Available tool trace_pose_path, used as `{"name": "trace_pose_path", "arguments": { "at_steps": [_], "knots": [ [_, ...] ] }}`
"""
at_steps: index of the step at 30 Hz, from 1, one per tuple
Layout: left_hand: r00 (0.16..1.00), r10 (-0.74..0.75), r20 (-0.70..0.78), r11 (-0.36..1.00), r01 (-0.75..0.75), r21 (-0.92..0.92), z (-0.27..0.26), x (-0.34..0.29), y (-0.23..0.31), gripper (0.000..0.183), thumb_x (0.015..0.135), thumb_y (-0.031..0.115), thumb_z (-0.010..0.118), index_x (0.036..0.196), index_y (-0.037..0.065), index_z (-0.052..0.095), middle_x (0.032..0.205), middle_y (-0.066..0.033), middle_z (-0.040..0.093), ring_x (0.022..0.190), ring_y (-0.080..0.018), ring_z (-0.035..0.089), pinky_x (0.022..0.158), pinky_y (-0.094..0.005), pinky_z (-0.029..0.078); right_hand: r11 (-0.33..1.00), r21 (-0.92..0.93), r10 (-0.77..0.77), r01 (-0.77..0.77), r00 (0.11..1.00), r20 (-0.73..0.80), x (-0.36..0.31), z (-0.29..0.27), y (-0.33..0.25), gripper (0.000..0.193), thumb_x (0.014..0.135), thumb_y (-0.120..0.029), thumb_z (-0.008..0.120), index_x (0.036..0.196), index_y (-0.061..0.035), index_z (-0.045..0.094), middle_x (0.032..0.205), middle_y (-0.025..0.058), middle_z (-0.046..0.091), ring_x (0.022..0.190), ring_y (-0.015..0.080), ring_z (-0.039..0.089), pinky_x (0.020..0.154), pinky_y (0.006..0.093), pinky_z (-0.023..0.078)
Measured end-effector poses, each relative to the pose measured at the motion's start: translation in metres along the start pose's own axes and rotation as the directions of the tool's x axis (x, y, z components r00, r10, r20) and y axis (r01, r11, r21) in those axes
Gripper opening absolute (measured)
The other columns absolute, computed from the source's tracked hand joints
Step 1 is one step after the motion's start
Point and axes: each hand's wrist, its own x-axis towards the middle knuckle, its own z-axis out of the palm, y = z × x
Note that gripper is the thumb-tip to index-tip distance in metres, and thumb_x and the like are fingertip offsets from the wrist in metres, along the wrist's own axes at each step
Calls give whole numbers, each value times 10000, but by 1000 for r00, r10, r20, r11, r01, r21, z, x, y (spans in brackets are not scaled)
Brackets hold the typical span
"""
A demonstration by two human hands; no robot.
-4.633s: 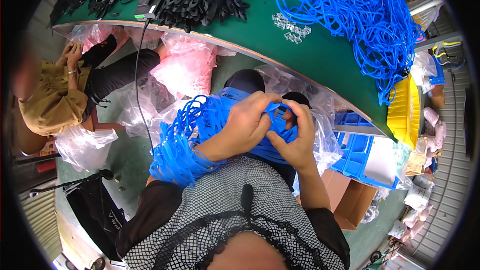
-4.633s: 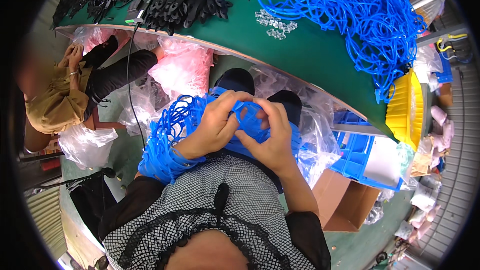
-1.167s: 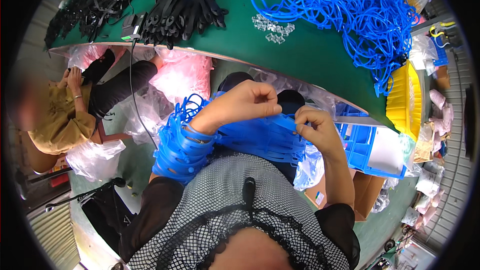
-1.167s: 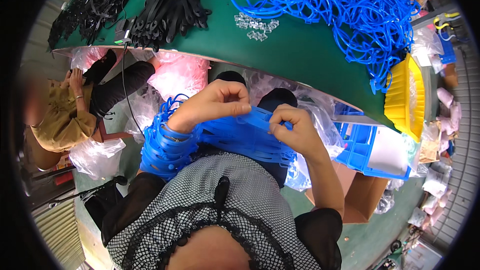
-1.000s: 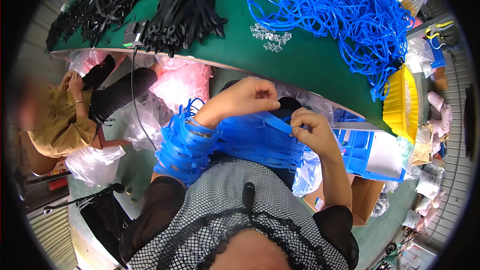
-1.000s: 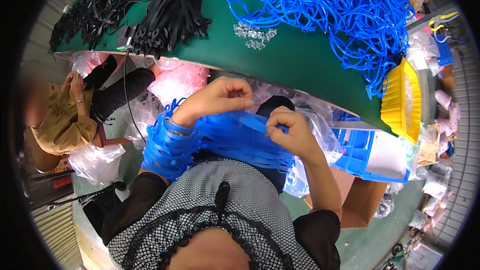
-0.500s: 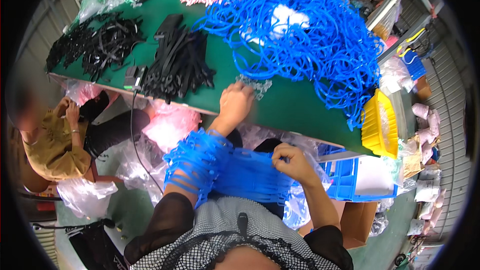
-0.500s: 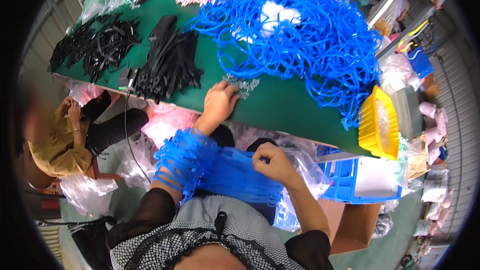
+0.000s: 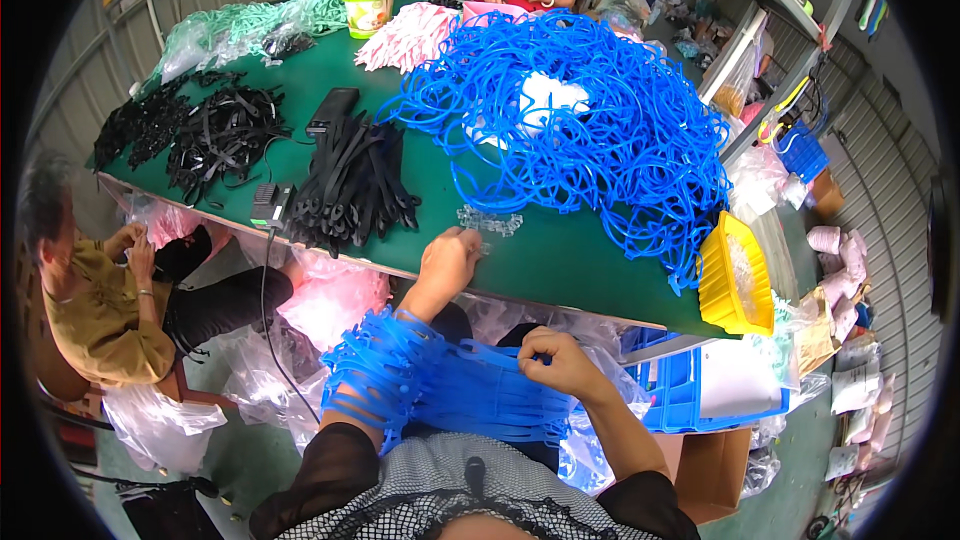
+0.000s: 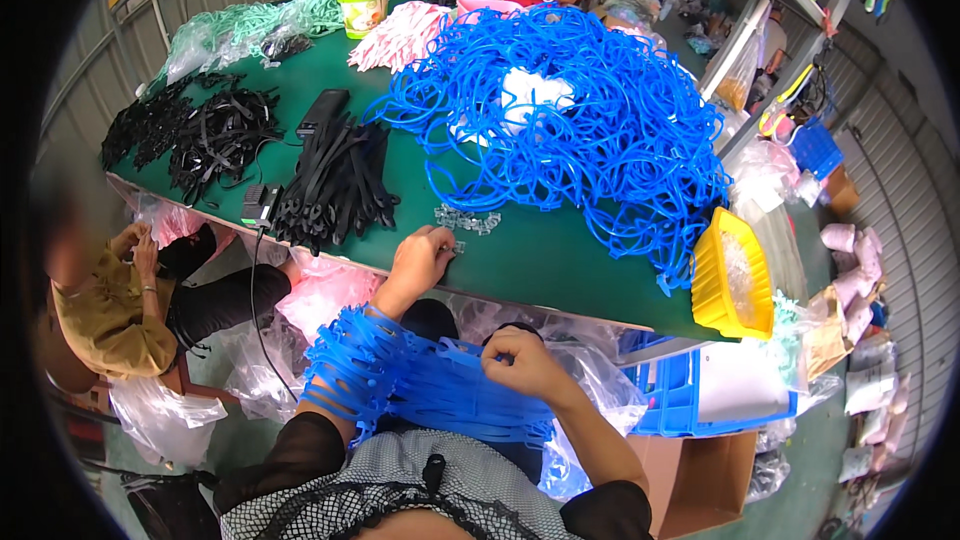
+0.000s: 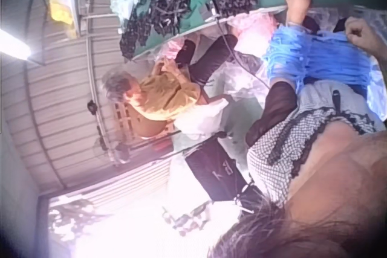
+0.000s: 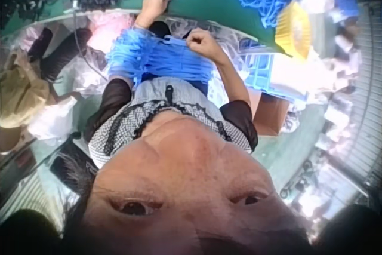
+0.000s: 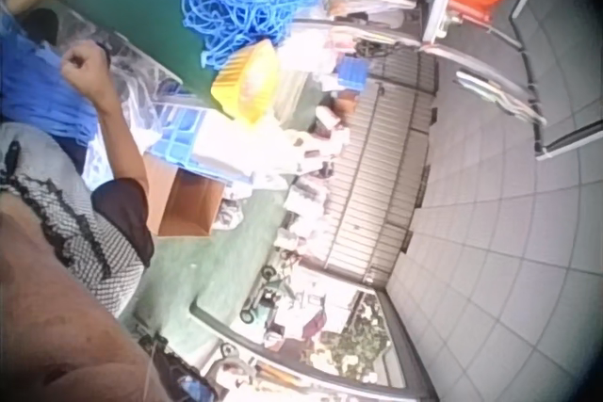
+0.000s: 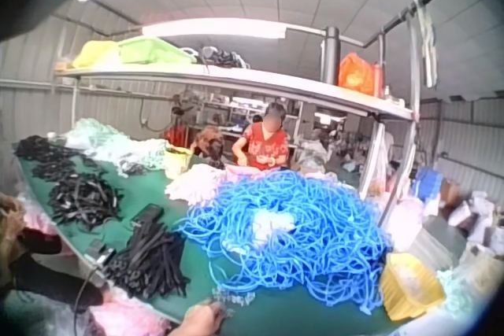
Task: Attaching small plastic or metal hooks to bundles of blue elastic cords.
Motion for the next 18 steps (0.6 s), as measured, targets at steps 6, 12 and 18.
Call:
{"name": "trace_pose_path", "arguments": {
  "at_steps": [6,12,18],
  "knots": [
    [1000,-17,-12,971,13,-239,2,0,-11,141,703,16,673,837,37,633,792,-126,629,688,-257,623,610,-326,481,1000,-13,-8,8,1000,0,2,1,-1,75,662,-84,627,650,-20,589,650,36,558,654,155,496,588,288,401],
    [983,-75,-165,923,6,-385,2,-6,-10,104,703,-8,642,802,20,638,730,-135,631,680,-285,630,612,-351,491,997,-59,-56,56,998,15,4,5,-6,74,649,-91,625,638,-26,591,616,40,554,615,169,491,583,299,397],
    [987,-161,19,871,151,-468,1,-11,-14,97,745,1,629,842,3,632,753,-114,649,658,-188,633,605,-288,487,994,-66,-88,89,996,24,7,9,-9,70,645,-92,628,634,-31,594,613,43,561,591,174,496,573,310,400]
  ]
}}
